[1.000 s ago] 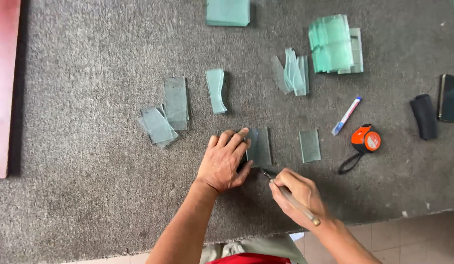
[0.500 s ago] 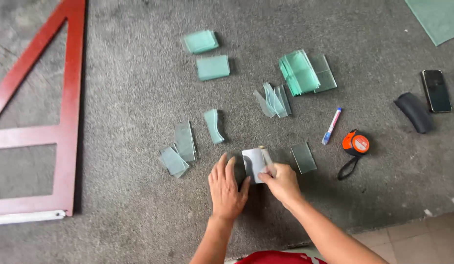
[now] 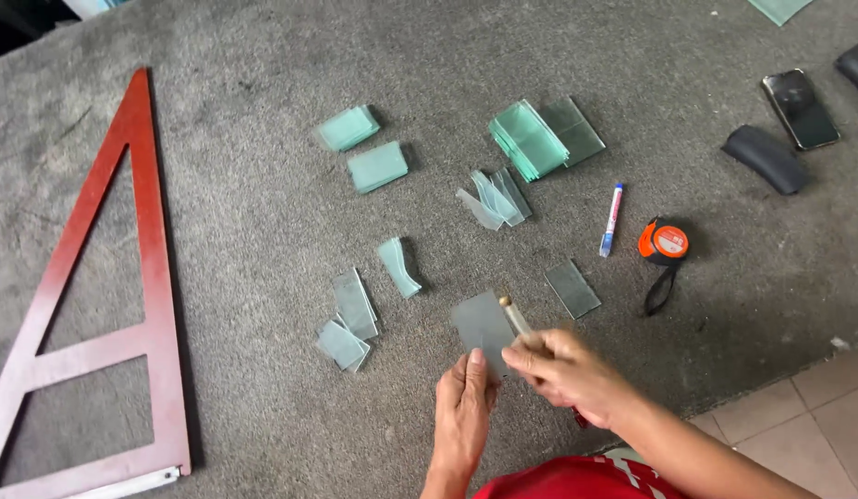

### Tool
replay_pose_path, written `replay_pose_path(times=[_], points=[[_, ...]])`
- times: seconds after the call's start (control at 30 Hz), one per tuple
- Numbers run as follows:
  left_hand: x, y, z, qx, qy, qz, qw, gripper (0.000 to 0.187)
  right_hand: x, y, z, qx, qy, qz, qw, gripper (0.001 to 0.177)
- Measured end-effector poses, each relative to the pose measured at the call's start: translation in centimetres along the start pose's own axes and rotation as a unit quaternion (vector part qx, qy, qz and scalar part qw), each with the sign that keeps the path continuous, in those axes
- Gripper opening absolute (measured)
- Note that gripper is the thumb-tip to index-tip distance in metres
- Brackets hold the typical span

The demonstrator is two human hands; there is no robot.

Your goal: Cutting and organizing small pieces of glass using a glass cutter.

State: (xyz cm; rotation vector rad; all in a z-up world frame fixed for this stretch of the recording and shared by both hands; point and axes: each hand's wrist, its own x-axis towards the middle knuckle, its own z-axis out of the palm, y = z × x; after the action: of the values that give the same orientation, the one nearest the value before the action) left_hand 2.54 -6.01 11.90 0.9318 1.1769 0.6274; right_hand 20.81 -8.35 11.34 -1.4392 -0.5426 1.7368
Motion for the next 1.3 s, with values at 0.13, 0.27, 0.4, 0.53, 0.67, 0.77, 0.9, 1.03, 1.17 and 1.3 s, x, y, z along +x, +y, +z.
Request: replay_pose_path(times=[0.13,0.27,0.4,0.53,0.67,0.77,0.9,1.03,1.17,1.3], points=[[-0.4,-0.6,0.3,-0.074,-0.018,-0.005,0.997,0.042,-0.9,0.3,0.3,-0.004,-0.036,-0.016,0.999,0.029],[-1.5,0.6,0.6,-0.062,-0.032,-0.028,0.997,0.055,-1.2,1.0,-0.3,0.001,-0.038,-0.004,0.999,0.025],[-1.3,-0.7,0.6,-0.082,-0.038,-0.023,0.996,0.037,-2.3,0.0,-0.1,0.029,-0.030,0.036,0.998,0.025],[-0.8,-1.1,0.8,-0.117,-0.066,-0.035,0.990,0.048,-2.1,-0.4,-0.2,0.098,-0.071,0.074,0.990,0.035],[-0.8,-0.6,0.8,-0.147,-0.065,-0.041,0.986,0.047,-1.8,-0.3,-0.3,0.080,-0.049,0.085,0.992,0.035],[-1.5,1.5,0.6,-0.064,-0.075,-0.030,0.995,0.057,-1.4,0.6,-0.9,0.012,-0.034,0.079,0.996,0.030],[-1.5,0.6,0.5,-0.070,-0.082,-0.029,0.994,0.051,-1.0,0.0,-1.2,0.086,-0.135,0.064,0.985,0.029],[-1.3,0.1,0.8,-0.214,-0.100,-0.040,0.971,0.054,-0.7,-0.1,-1.0,0.140,-0.125,0.114,0.976,0.032],[-1.0,-0.4,1.2,-0.258,-0.084,-0.056,0.961,0.055,-0.1,0.3,-1.3,0.167,-0.140,0.136,0.966,0.033],[-0.6,-2.3,1.3,-0.422,-0.057,-0.112,0.898,0.049,-0.3,3.0,-1.8,0.337,-0.214,0.149,0.904,0.029]])
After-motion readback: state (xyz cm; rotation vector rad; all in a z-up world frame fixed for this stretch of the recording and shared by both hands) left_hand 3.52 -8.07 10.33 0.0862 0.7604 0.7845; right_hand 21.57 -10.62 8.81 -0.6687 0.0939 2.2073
